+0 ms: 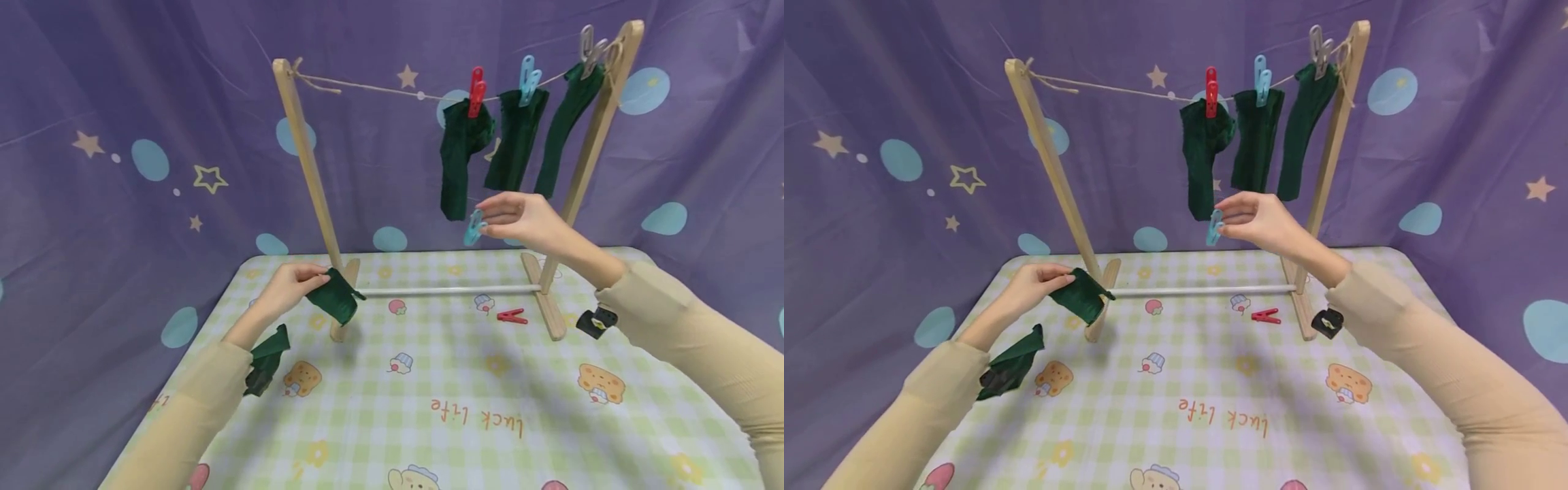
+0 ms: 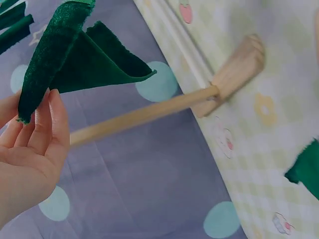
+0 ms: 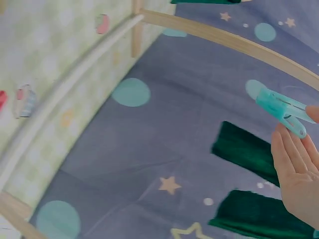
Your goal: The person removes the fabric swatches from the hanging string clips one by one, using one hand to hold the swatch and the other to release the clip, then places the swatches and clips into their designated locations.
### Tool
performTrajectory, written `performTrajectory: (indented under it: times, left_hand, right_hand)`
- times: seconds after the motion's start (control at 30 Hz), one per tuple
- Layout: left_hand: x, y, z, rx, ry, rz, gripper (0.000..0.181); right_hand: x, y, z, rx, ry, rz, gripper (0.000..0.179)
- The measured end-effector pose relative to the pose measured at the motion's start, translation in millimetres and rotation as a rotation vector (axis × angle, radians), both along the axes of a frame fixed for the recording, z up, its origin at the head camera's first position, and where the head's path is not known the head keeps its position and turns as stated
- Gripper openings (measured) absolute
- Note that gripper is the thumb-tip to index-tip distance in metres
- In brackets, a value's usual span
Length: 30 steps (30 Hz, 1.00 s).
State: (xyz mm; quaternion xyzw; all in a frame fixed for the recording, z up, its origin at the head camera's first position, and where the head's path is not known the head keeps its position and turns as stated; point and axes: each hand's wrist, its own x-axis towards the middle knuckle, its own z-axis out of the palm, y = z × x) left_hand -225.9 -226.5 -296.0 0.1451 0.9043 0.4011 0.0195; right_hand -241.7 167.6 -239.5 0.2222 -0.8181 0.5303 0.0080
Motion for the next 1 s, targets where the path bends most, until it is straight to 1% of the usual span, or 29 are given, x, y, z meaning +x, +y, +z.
performTrajectory:
  times: [0.1,0.37,0.57,0.8,1.0]
  left_hand:
    - [2.2,-7.0,-4.5,-0.007,0.016,0.010,0.034]
    - [10.6,-24.0,-15.7,-0.027,0.000,0.054,0.034]
    - [16.1,-34.6,-24.2,-0.045,-0.017,0.069,0.034]
    - [17.5,-45.3,-37.6,-0.079,-0.004,0.100,0.032]
    - [19.0,-50.8,-48.8,-0.090,-0.008,0.103,0.031]
  right_hand:
    - [1.5,5.5,-12.4,0.015,-0.034,0.000,0.036]
    - [6.9,20.0,-39.3,0.113,-0.075,0.010,0.040]
    - [10.0,27.9,-57.5,0.138,-0.118,0.002,0.040]
    - [9.4,36.5,-84.6,0.117,-0.131,0.026,0.037]
    - [11.9,42.1,-106.6,0.104,-0.155,0.047,0.036]
